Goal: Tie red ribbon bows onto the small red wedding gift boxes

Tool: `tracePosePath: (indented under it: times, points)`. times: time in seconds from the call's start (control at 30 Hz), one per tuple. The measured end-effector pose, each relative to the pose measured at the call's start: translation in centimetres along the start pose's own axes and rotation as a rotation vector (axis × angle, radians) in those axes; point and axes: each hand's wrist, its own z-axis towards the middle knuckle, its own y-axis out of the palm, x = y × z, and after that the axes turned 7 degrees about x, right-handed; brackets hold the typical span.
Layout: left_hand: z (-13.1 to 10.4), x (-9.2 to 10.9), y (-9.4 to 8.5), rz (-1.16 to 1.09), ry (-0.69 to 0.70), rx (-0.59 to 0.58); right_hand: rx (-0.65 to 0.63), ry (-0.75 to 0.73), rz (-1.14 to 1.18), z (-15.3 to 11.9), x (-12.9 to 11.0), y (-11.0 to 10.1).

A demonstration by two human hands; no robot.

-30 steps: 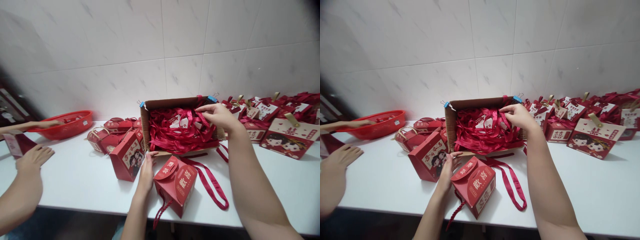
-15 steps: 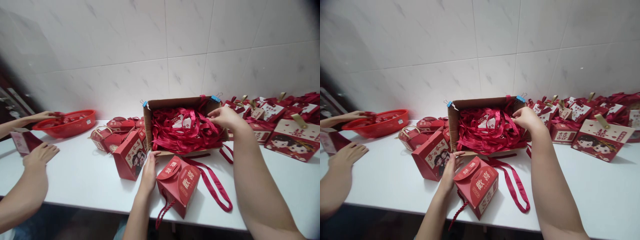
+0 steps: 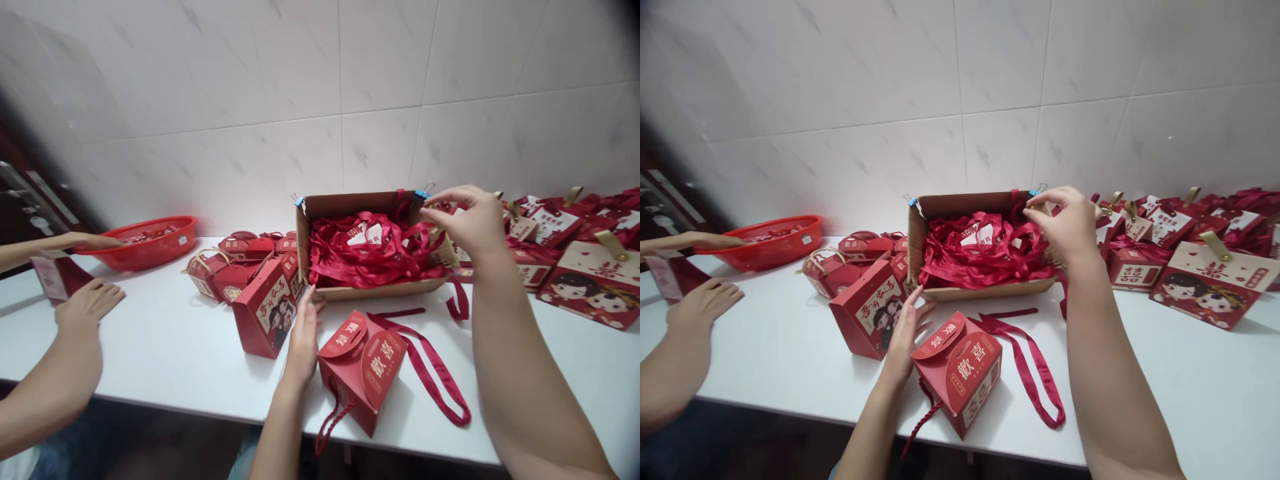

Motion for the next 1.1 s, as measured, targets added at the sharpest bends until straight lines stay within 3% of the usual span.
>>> tracePosePath:
  times: [0.1, 0.33, 0.5, 0.57, 0.7, 0.77, 0.83, 0.93, 1.0, 1.03, 1.1]
  points:
    - [0.0, 0.1, 0.1, -0.040, 0.001, 0.033, 0.214, -0.038, 0.077, -0.1, -0.4, 0.3]
    - [0.0, 0.0, -0.1, -0.052, 0.097, 0.112, 0.334, 0.106, 0.652, 0.5, -1.1, 0.2]
    - [-0.5, 0.8, -0.5, -0.043, 0.295, 0.171, 0.394, 0.121, 0.675, 0.2, -2.0, -1.4]
    - [-0.7, 1.3, -0.6, -0.028, 0.325, 0.175, 0.266, 0.121, 0.475, -0.3, -2.6, -2.3]
    - [-1.2, 2.3, -0.6, -0.013, 0.348, 0.234, -0.356, 0.287, 0.052, -1.0, -3.2, -3.5]
    - [-1.6, 3.0, -0.7, 0.007, 0.400, 0.282, -0.429, 0.306, 0.117, -0.9, -2.8, -3.1]
    - [-2.0, 3.6, -0.9, 0.065, 0.516, 0.396, -0.334, 0.309, 0.309, -0.7, -1.9, -2.0]
    - [-2.3, 4.5, -1.8, 0.183, 0.715, 0.764, -0.125, 0.366, 0.502, -0.3, -0.7, -0.2]
    - [-1.9, 4.9, -2.6, 0.250, 0.738, 0.951, -0.020, 0.395, 0.533, -0.1, -0.3, 0.5]
    - [-1.6, 5.0, -3.1, 0.276, 0.702, 0.973, 0.011, 0.399, 0.538, -0.1, -0.3, 0.6]
    - [-0.7, 5.0, -3.8, 0.300, 0.588, 0.898, 0.030, 0.386, 0.543, -0.2, -0.8, 0.7]
